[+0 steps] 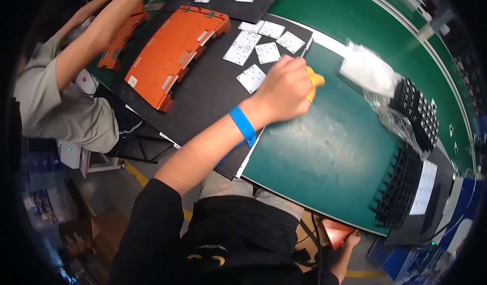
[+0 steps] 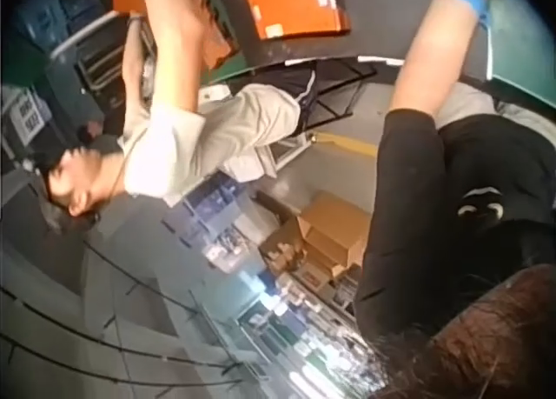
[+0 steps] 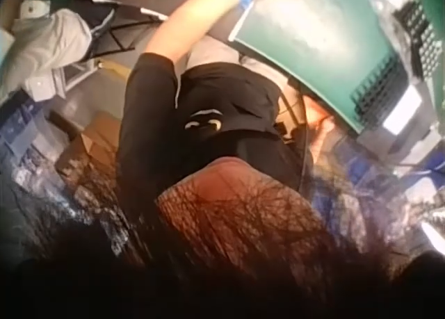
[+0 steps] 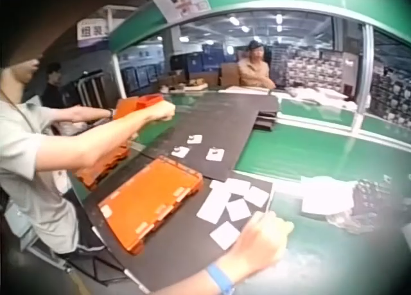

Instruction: Assembling LED circuit boards into an orange fixture plate and applying adhesive pads at a factory workstation.

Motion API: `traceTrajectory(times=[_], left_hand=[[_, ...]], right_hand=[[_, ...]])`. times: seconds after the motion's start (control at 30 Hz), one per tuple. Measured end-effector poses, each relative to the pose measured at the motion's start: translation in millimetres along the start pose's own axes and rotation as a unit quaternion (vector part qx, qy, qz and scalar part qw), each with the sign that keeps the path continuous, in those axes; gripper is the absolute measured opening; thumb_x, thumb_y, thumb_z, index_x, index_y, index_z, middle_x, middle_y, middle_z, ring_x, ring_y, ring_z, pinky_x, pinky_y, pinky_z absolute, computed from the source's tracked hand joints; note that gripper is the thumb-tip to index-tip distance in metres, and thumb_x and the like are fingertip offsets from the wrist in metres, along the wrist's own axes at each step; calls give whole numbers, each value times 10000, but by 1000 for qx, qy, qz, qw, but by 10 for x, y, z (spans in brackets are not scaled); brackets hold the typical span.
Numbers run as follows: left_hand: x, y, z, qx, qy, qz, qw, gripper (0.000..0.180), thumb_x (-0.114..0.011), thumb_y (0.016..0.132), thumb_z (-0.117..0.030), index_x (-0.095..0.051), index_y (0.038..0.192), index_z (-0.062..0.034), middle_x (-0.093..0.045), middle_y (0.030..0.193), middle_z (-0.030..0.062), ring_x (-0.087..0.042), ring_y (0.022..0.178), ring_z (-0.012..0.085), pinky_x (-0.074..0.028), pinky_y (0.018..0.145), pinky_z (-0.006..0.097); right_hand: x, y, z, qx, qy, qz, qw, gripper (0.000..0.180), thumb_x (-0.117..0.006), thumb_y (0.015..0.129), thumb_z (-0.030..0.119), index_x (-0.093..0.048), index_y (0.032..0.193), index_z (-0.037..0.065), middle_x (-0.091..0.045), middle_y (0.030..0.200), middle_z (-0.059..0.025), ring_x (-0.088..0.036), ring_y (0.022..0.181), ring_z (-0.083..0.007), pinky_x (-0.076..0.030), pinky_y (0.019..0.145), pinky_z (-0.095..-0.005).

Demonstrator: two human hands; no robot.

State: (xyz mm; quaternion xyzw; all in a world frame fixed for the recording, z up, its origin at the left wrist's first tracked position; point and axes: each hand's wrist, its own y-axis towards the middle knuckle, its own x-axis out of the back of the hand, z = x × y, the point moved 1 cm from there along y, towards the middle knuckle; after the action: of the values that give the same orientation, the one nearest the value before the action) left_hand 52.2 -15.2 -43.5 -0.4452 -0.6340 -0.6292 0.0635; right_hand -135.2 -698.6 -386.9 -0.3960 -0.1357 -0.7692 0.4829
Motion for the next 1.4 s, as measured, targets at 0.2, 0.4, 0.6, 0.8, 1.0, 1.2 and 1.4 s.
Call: traceTrajectory(times=[0.2,0.4,0.6,0.8,1.0,1.2,1.4], left_hand=[[533,67,-393,40,-18,25,999,199,-693,733,-105,-707,926,-58,-659,870,70,-589,865,241,-445,791,353],[1604,-354,437,148,313,149,926,217,-674,786,-141,-691,981,-49,-665,929,134,-608,888,316,-460,781,399],[2420,-968,1409,319,380,198,845,321,-555,915,-241,-646,1111,-3,-637,1020,211,-592,985,355,-473,845,437],[2446,-1257,2029,476,143,133,858,406,-502,931,-224,-585,1187,79,-647,1073,291,-635,1024,384,-487,870,383],[2469,-951,1994,667,-146,186,706,532,-568,940,-450,-659,1003,70,-679,922,84,-645,759,120,-494,629,270],[2458,-1040,1941,642,-237,219,696,478,-621,939,-391,-627,1101,59,-702,938,67,-678,727,100,-530,630,206],[2636,-1014,1213,552,-257,141,780,371,-670,917,-232,-617,1118,76,-684,975,69,-643,825,92,-518,719,243]], right_hand=[[-311,-213,188,88,-68,-62,992,569,-392,1030,333,-276,1470,-8,-369,1499,-167,-397,1334,-285,-269,1119,-323],[-66,-890,1475,-59,-16,-17,998,480,-454,1025,244,-320,1434,34,-412,1423,-191,-447,1278,-283,-367,1067,-374],[187,-845,365,-178,-58,108,976,334,-460,1018,254,-444,1232,-3,-528,1195,-173,-539,1067,-275,-438,912,-362],[-12,-320,297,-280,-78,179,940,310,-465,1013,261,-548,1063,-34,-626,1005,-159,-617,890,-267,-497,782,-352],[22,-1376,1865,60,205,145,966,136,-578,949,61,-634,1042,-19,-636,835,-58,-613,710,-129,-504,663,-252],[50,-2490,3465,-2,287,383,878,102,-612,905,12,-670,966,-46,-667,757,-121,-663,635,-177,-554,605,-295],[-194,-3055,4890,265,290,641,660,170,-643,908,32,-685,1058,-38,-710,858,-97,-678,679,-135,-556,651,-249]])
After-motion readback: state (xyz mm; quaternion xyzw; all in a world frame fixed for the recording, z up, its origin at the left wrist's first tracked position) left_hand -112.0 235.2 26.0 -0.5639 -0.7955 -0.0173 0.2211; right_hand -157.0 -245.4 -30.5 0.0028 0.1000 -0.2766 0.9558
